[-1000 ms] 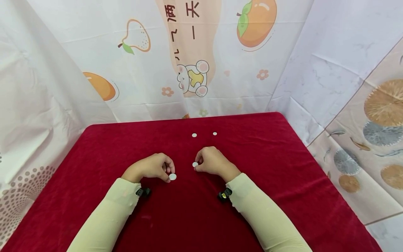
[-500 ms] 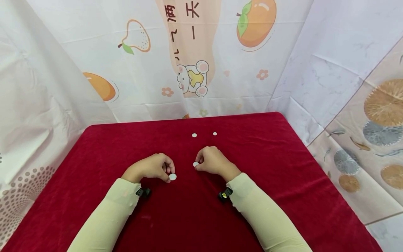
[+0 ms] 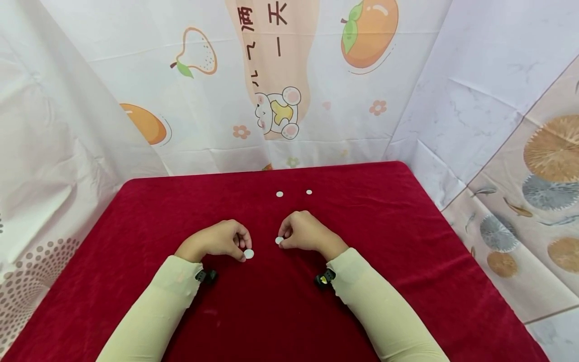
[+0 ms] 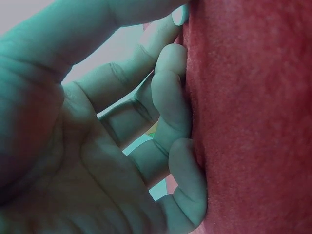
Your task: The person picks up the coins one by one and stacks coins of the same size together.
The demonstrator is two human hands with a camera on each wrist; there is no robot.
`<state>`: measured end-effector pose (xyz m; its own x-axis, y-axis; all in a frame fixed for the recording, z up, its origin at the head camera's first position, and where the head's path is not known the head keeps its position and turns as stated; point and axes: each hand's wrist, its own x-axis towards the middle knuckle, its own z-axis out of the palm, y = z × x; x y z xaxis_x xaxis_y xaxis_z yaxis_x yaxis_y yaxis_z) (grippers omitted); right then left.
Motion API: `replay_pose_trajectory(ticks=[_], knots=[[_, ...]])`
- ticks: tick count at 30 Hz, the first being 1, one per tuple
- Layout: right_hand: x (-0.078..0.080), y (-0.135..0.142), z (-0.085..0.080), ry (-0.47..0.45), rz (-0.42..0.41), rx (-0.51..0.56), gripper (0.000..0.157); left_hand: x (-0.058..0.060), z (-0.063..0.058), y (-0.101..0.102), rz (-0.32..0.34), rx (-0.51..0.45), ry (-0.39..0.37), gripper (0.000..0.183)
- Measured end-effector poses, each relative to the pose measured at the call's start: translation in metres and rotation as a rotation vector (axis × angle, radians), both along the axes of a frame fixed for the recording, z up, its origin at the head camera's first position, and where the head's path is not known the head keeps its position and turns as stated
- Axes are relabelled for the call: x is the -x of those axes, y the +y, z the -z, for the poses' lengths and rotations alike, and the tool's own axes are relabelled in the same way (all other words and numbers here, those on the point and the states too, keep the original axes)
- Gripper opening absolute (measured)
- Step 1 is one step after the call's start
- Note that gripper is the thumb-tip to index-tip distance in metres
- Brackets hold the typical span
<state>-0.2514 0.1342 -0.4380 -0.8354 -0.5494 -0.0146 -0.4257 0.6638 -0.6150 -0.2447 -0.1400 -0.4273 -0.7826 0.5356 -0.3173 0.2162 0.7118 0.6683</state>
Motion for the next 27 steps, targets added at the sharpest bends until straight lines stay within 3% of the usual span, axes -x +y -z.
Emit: replay_pose_trajectory(ticks=[13, 27], knots=[[-0.0040, -0.0023, 0.0004, -0.014, -0.129, -0.010, 0.013, 0.0011, 0.0003, -0.0003, 0.006, 0.010, 0.008, 0.019], [-0.0071, -0.0057, -0.0009, -0.006, -0.194, -0.034, 0.013, 0.0012, -0.0008, 0.0006, 0.010, 0.005, 0.001, 0.019]])
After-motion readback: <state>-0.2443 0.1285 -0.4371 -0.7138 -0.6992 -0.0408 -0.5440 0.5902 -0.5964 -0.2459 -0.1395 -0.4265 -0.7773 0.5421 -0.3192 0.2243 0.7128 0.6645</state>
